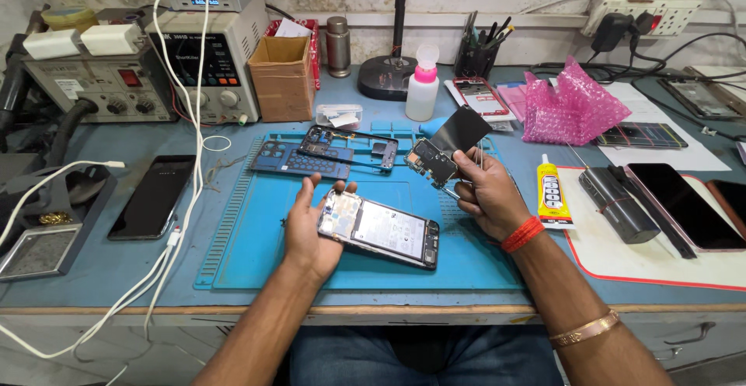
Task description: The person pries open a smartphone on a blue repair mat using a pry tool, removes the back cover and works on the internal components, lifting the battery and screen assembly. They use tweezers to handle a small part, then wrap the removed component in pink bubble wrap and place it into a plastic bag.
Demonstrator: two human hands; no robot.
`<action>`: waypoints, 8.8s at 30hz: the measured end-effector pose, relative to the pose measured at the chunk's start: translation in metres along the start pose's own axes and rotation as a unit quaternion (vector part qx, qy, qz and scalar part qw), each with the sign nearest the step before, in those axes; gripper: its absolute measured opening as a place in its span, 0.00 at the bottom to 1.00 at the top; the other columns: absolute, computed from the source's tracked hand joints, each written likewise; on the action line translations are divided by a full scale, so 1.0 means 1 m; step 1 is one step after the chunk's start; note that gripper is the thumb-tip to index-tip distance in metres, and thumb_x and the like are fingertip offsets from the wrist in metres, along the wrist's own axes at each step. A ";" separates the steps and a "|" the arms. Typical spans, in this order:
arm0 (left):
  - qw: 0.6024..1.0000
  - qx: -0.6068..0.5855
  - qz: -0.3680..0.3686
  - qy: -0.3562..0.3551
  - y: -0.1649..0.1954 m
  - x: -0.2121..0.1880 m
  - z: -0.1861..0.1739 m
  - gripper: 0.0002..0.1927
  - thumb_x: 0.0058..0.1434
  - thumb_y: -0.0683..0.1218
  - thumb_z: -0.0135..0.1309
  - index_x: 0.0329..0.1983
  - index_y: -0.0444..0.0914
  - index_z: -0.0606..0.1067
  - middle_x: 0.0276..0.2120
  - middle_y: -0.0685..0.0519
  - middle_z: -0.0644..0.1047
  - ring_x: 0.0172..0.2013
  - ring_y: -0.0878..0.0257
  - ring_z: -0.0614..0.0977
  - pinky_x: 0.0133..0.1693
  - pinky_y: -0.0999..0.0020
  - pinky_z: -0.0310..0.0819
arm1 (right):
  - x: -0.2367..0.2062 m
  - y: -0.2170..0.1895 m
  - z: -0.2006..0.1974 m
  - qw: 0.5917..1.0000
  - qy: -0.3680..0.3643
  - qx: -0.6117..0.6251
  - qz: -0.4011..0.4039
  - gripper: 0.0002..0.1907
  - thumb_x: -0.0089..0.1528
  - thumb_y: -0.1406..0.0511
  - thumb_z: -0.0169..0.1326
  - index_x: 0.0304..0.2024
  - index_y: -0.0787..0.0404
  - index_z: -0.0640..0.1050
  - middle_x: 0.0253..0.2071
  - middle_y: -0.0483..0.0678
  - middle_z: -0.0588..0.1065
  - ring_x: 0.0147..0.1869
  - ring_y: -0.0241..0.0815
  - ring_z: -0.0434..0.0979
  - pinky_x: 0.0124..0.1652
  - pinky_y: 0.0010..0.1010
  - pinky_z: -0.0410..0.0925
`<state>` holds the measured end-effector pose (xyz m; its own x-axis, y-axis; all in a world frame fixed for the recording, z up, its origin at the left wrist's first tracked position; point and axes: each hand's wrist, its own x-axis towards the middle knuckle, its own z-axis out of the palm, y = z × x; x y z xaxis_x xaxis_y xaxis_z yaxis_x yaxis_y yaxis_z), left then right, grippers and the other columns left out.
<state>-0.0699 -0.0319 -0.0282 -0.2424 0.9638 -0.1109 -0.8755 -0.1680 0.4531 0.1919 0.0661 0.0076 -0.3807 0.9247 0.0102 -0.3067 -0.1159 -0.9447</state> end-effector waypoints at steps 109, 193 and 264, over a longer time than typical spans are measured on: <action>0.880 0.406 0.118 -0.215 -0.004 -0.040 0.056 0.17 0.64 0.41 0.58 0.54 0.28 0.78 0.35 0.46 0.84 0.35 0.64 0.86 0.40 0.69 0.86 | -0.073 -0.010 0.034 0.996 -0.024 0.063 0.056 0.06 0.66 0.63 0.55 0.39 0.59 0.77 0.15 0.34 0.63 0.13 0.22 0.53 0.12 0.18 0.45; 0.904 0.369 0.086 -0.198 0.008 -0.046 0.065 0.16 0.64 0.42 0.57 0.54 0.29 0.78 0.37 0.46 0.84 0.36 0.64 0.86 0.44 0.65 0.87 | -0.082 -0.007 0.030 0.998 -0.063 0.016 0.005 0.12 0.68 0.61 0.52 0.36 0.63 0.79 0.16 0.34 0.57 0.16 0.24 0.49 0.14 0.19 0.47; 0.719 0.577 0.295 -0.252 -0.015 -0.091 0.086 0.10 0.61 0.41 0.62 0.45 0.35 0.82 0.33 0.51 0.82 0.34 0.65 0.87 0.38 0.72 0.85 | -0.083 0.003 0.037 0.994 -0.066 -0.072 0.048 0.29 0.62 0.54 0.59 0.61 0.60 0.76 0.19 0.33 0.61 0.18 0.22 0.53 0.16 0.16 0.50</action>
<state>0.0016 -0.0997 0.0516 0.0087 0.7966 0.6044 0.3172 -0.5754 0.7538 0.1903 -0.0248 0.0162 -0.5167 0.8549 -0.0472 -0.1397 -0.1386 -0.9804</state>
